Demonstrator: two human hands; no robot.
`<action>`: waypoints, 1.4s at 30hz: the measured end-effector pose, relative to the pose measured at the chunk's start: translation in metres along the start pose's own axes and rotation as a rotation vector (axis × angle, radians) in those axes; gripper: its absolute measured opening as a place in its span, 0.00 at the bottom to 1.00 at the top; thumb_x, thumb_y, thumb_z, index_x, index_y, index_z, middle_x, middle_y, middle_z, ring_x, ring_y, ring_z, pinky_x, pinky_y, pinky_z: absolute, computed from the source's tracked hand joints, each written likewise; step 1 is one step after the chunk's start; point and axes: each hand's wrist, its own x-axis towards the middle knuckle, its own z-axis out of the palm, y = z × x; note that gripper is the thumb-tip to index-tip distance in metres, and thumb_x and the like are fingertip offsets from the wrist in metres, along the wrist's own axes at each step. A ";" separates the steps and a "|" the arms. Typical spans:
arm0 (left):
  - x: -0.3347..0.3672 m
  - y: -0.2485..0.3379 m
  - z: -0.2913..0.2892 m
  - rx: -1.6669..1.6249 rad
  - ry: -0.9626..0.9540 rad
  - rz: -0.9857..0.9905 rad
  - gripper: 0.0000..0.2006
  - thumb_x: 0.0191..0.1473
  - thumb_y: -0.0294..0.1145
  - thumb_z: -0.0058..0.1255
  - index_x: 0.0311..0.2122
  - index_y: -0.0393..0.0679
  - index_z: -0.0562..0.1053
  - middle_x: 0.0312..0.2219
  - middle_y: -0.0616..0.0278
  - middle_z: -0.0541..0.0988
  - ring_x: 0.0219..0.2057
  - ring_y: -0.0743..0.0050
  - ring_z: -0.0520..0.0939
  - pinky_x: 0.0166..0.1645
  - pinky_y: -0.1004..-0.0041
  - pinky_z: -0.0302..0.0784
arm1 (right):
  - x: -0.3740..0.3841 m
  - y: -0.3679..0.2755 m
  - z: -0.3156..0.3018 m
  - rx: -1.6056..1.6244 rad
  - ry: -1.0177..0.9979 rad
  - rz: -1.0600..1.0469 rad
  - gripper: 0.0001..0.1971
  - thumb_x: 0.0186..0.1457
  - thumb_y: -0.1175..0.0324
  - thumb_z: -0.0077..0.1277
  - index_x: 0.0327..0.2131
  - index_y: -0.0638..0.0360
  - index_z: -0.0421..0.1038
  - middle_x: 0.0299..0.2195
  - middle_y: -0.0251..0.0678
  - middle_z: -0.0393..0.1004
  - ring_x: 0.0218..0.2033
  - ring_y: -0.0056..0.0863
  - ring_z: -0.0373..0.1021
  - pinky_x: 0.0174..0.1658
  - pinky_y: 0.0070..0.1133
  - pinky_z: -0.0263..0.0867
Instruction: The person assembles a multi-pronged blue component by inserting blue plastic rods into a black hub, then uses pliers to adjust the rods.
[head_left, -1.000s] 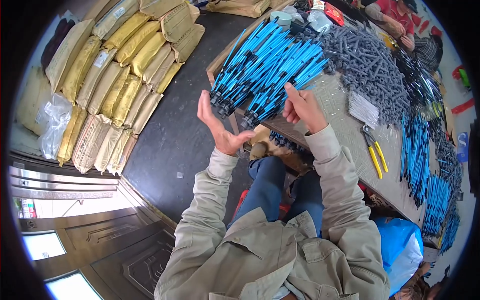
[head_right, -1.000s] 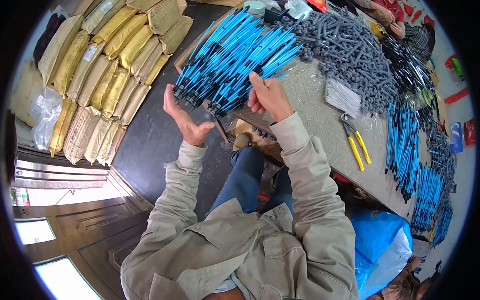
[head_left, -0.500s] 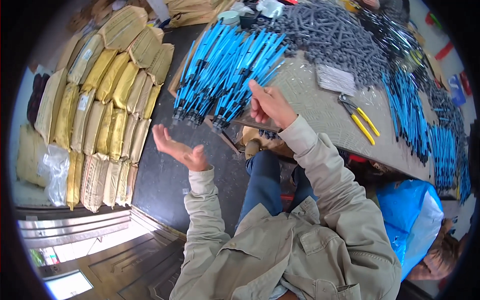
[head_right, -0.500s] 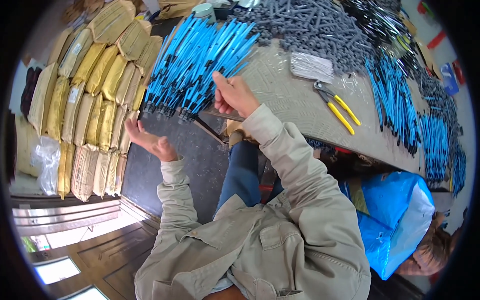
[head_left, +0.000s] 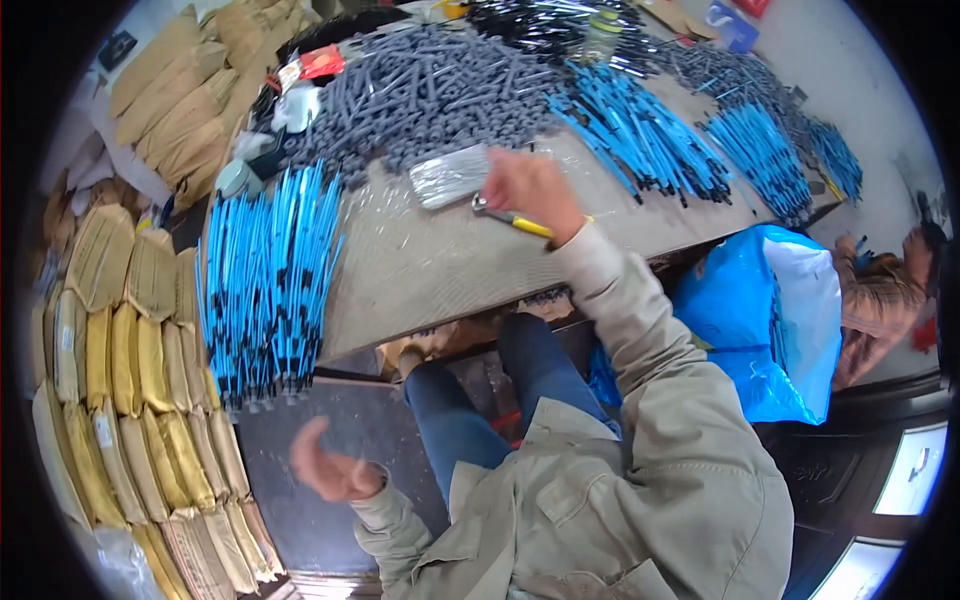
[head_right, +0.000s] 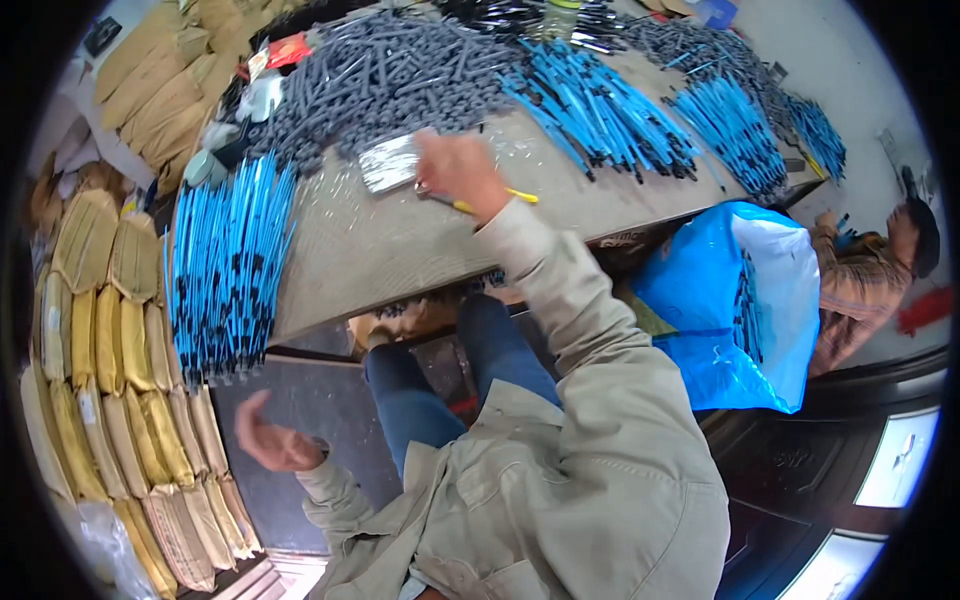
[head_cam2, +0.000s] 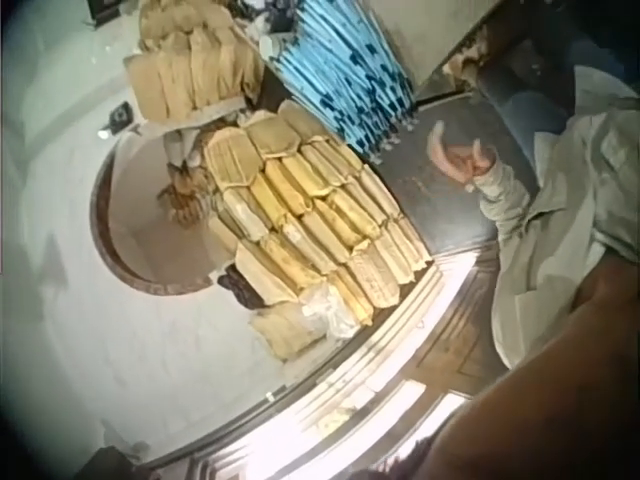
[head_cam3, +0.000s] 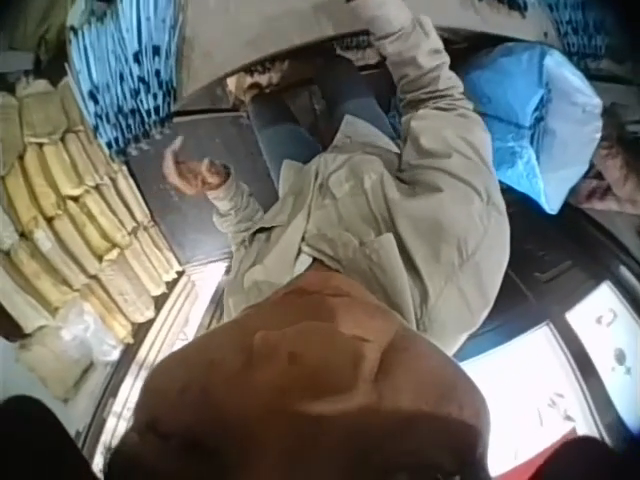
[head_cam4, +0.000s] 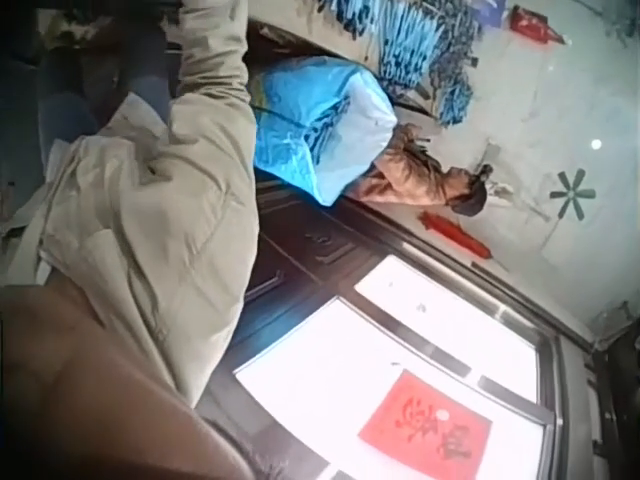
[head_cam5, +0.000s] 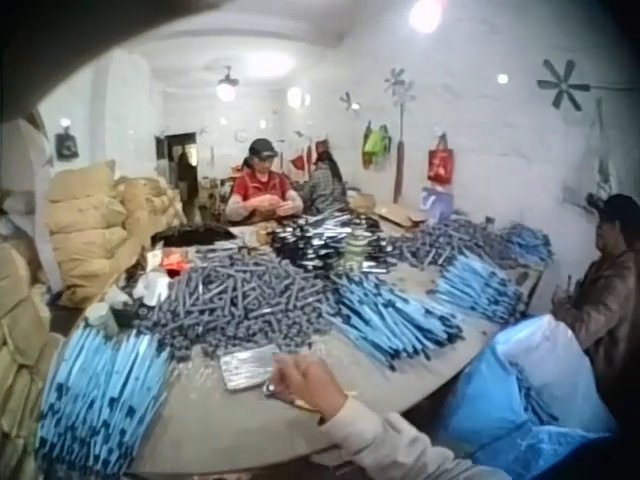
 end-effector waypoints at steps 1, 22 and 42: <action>0.004 0.012 0.017 0.003 -0.186 -0.071 0.22 0.46 0.40 0.52 0.42 0.33 0.69 0.35 0.51 0.74 0.35 0.55 0.75 0.40 0.63 0.70 | 0.009 0.027 -0.041 -0.307 0.171 -0.229 0.22 0.59 0.58 0.40 0.22 0.67 0.72 0.16 0.36 0.72 0.18 0.20 0.69 0.23 0.18 0.66; -0.040 0.065 0.109 -0.224 -0.815 -0.297 0.06 0.40 0.22 0.57 0.27 0.39 0.75 0.21 0.58 0.77 0.22 0.63 0.77 0.26 0.71 0.69 | 0.012 0.059 -0.120 -0.889 -0.092 -0.188 0.11 0.48 0.57 0.50 0.27 0.53 0.72 0.29 0.38 0.72 0.32 0.39 0.71 0.32 0.33 0.66; -0.051 0.084 0.103 -0.312 -0.916 -0.480 0.03 0.45 0.20 0.52 0.29 0.35 0.75 0.20 0.56 0.76 0.21 0.66 0.76 0.27 0.75 0.69 | -0.004 0.078 -0.072 -0.549 -0.141 -0.031 0.14 0.54 0.59 0.45 0.28 0.63 0.71 0.24 0.41 0.73 0.26 0.33 0.70 0.31 0.26 0.65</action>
